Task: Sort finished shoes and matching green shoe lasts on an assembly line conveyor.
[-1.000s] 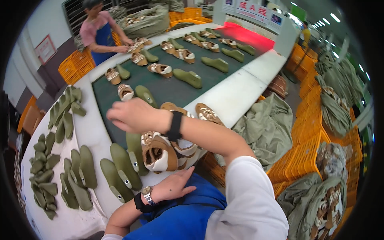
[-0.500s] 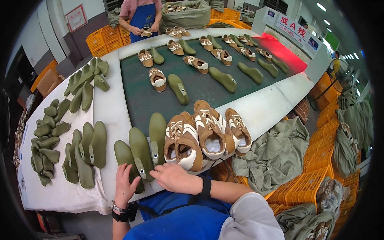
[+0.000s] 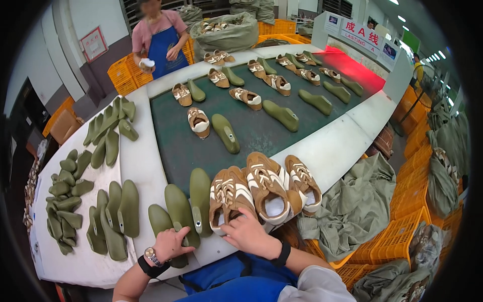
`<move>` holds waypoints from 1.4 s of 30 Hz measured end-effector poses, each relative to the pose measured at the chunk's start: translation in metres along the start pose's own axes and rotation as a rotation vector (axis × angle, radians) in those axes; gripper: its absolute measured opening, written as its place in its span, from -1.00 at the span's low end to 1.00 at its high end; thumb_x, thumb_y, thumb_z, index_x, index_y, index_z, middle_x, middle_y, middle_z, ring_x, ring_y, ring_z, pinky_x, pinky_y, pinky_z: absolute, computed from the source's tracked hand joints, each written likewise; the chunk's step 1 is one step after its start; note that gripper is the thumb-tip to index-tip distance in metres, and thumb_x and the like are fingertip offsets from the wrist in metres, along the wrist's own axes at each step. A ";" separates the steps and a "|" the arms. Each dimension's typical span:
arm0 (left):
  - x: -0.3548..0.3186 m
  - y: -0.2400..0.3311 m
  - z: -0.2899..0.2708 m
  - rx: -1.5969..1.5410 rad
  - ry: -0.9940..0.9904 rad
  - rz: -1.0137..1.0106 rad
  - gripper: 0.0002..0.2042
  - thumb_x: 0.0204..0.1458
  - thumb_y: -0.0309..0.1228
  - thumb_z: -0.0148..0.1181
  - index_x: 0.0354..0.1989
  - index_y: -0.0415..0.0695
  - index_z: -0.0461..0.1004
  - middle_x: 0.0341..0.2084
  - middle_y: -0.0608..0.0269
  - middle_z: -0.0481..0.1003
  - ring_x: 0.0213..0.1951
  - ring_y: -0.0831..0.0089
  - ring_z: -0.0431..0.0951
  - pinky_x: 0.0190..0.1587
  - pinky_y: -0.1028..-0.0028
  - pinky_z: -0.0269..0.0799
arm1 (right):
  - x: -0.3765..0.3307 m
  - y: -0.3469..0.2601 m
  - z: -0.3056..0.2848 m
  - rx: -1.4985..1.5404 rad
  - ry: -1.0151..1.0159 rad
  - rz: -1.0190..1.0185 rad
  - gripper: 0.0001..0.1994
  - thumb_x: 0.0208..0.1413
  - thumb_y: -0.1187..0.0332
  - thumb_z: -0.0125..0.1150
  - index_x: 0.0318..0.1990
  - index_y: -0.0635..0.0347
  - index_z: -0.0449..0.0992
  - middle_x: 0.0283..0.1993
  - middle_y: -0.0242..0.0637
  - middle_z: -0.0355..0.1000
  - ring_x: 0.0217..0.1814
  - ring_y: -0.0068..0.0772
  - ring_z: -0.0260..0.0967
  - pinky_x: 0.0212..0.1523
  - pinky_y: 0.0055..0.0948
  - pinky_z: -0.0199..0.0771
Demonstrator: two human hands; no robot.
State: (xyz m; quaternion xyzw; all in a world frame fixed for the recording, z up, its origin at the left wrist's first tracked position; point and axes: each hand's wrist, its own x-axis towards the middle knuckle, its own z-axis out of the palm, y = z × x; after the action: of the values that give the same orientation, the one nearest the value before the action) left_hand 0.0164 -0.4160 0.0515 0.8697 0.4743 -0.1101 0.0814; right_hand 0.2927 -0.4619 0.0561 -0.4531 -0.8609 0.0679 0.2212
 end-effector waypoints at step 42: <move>-0.017 0.060 -0.033 -1.782 0.251 0.079 -0.07 -0.02 -0.63 0.12 0.38 -0.08 -0.47 0.11 -0.04 0.28 0.04 0.32 0.39 0.04 0.41 0.33 | 0.028 -0.051 -0.019 0.300 0.365 -0.485 -0.85 -0.11 0.31 0.31 -0.44 0.10 0.46 -0.57 -0.45 0.17 -0.48 -0.43 0.20 -0.14 -0.35 0.29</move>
State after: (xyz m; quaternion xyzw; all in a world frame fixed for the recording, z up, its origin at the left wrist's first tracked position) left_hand 0.0624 -0.4538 0.0903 0.5054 0.3591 0.3970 0.6768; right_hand 0.2489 -0.4699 0.0981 -0.2023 -0.8703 0.0570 0.4455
